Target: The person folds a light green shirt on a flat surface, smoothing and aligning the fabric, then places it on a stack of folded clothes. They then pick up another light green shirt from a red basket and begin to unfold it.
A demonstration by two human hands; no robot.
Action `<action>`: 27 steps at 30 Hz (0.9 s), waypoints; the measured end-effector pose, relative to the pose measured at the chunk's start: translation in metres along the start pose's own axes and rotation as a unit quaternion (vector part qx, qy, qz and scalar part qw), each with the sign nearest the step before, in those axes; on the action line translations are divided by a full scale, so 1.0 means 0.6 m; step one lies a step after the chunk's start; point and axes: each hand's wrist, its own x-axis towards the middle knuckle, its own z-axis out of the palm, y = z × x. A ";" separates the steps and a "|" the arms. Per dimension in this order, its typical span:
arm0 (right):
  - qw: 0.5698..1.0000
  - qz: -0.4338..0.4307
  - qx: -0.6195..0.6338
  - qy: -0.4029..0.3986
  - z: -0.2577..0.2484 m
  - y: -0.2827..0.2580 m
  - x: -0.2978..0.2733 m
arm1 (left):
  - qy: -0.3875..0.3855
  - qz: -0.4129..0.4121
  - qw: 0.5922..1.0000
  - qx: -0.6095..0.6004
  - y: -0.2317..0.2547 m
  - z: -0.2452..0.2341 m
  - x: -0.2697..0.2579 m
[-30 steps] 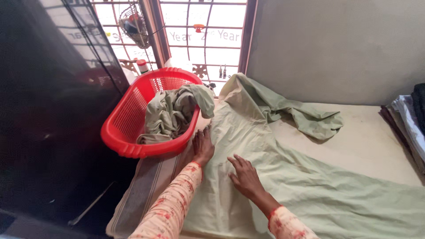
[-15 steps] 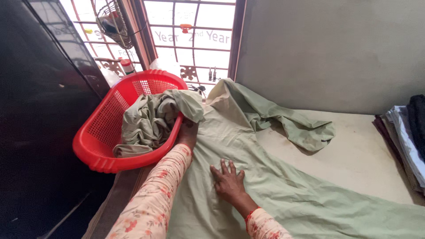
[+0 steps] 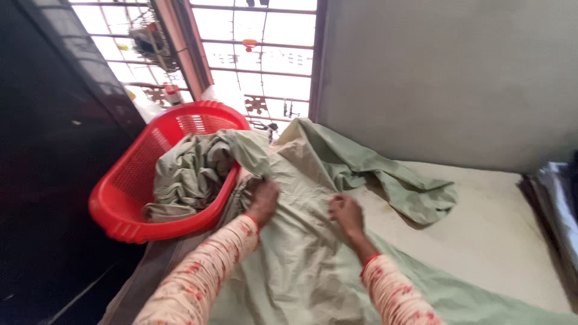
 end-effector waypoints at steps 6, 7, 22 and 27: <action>0.987 0.073 -0.129 0.063 -0.016 -0.031 0.068 | 0.022 -0.021 0.979 -0.201 0.092 -0.048 -0.049; 0.987 0.067 -0.131 0.061 -0.012 -0.034 0.072 | 0.054 -0.041 0.978 -0.199 0.099 -0.057 -0.060; 0.957 -0.016 -0.289 0.035 -0.019 0.013 0.142 | 0.080 -0.165 0.960 -0.211 0.081 -0.095 -0.139; 0.933 -0.083 -0.350 0.002 -0.010 0.025 0.159 | 0.089 -0.170 0.959 -0.211 0.082 -0.088 -0.139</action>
